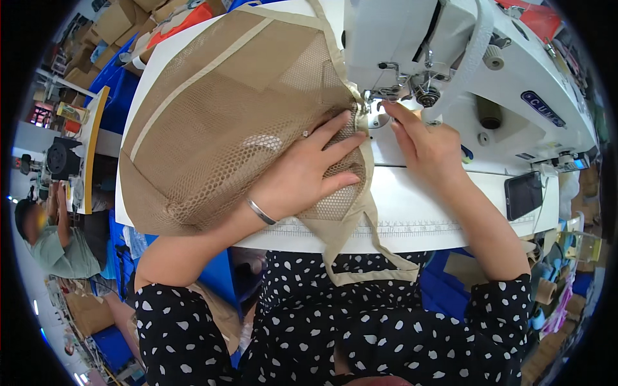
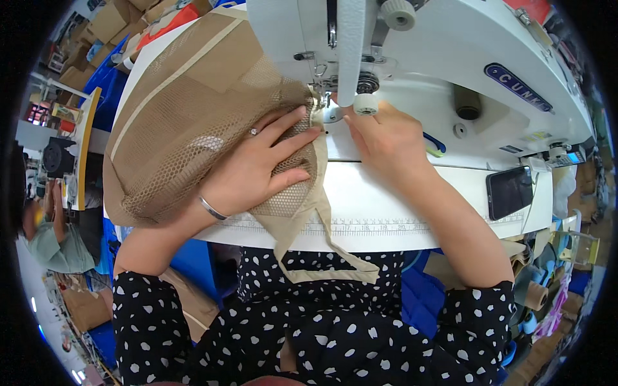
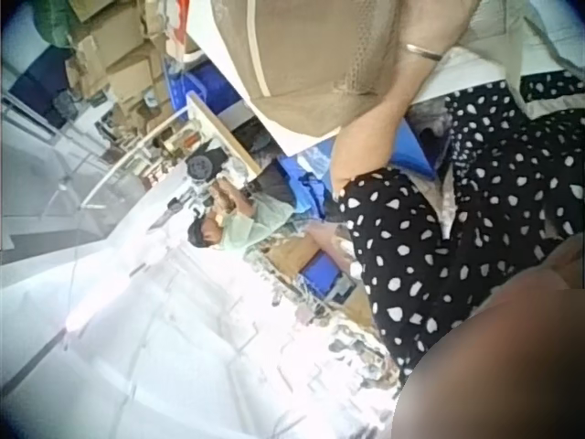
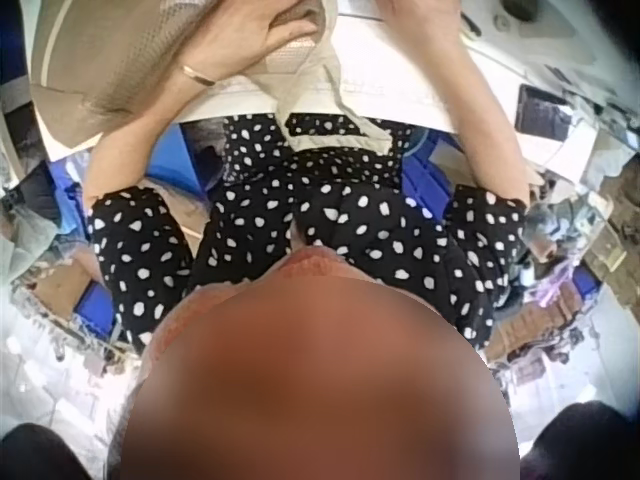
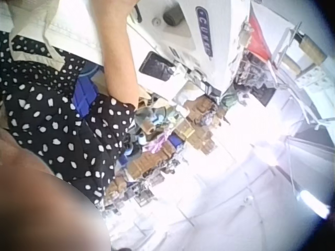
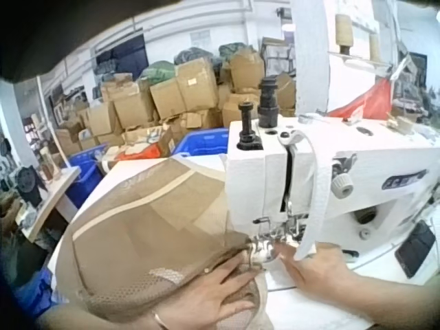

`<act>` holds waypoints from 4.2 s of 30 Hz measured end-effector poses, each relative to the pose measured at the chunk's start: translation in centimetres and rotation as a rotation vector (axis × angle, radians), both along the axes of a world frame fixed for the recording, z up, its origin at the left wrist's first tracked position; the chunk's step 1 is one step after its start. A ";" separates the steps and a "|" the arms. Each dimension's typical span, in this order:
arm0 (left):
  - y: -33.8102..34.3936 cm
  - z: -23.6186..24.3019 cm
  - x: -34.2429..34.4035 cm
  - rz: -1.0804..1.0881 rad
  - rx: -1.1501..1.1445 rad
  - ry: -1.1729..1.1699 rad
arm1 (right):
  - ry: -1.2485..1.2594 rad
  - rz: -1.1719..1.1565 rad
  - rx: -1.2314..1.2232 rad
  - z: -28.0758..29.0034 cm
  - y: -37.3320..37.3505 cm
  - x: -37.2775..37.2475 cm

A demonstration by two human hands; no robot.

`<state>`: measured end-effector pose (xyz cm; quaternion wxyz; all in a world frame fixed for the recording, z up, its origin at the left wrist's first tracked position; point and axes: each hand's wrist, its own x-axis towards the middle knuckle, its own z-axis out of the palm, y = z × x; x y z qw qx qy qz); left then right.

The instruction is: The person is using an industrial sewing machine to sew a mesh and fabric bag.

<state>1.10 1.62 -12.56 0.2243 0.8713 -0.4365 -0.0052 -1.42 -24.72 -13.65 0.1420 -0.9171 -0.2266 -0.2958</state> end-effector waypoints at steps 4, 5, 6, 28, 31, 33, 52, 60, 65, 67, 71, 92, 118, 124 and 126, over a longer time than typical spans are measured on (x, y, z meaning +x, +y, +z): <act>0.4 0.5 0.8 -0.053 -0.033 0.064 | 0.082 -0.019 -0.058 0.0 0.1 -0.3; 0.6 0.7 1.0 -0.069 -0.031 0.055 | 0.065 -0.005 -0.054 0.0 0.2 -0.3; 0.8 0.9 1.2 -0.084 -0.012 0.055 | 0.046 0.009 -0.049 0.0 0.3 -0.3; 0.0 1.1 2.2 -0.137 0.023 -0.022 | 0.247 0.118 -0.040 0.9 0.7 -0.2; -0.2 1.1 3.2 -0.142 -0.004 0.000 | 0.256 0.102 -0.022 0.9 0.7 -0.2; -0.4 1.1 3.7 -0.118 -0.013 0.057 | 0.251 0.093 -0.026 0.8 0.7 -0.1; 9.2 1.8 -8.1 0.143 -0.073 -0.102 | -0.041 0.401 -0.172 2.8 7.0 -2.2; 1.4 1.1 -2.8 0.340 0.085 -0.188 | 0.377 0.097 1.217 4.1 8.5 -3.7; -3.6 1.5 3.0 0.325 0.228 -0.003 | 0.495 0.224 1.834 4.6 8.8 -5.4; -3.7 1.3 3.9 0.312 0.227 0.033 | 0.491 0.280 1.842 4.7 8.8 -5.7; -3.9 0.4 4.4 0.357 0.238 0.035 | 0.530 0.318 1.957 4.4 8.9 -6.0; 7.6 2.9 1.5 0.402 -0.303 0.768 | 0.601 0.361 1.952 2.9 6.3 -6.8; 4.7 6.1 4.0 0.476 0.725 0.025 | 0.352 0.347 0.013 2.5 4.9 -12.3; 1.3 3.7 0.0 -0.195 0.315 -0.337 | 0.263 0.342 -0.044 1.7 5.0 -12.6; 0.4 2.8 -1.3 -0.250 0.242 -0.090 | 0.197 0.379 0.044 1.4 5.4 -12.4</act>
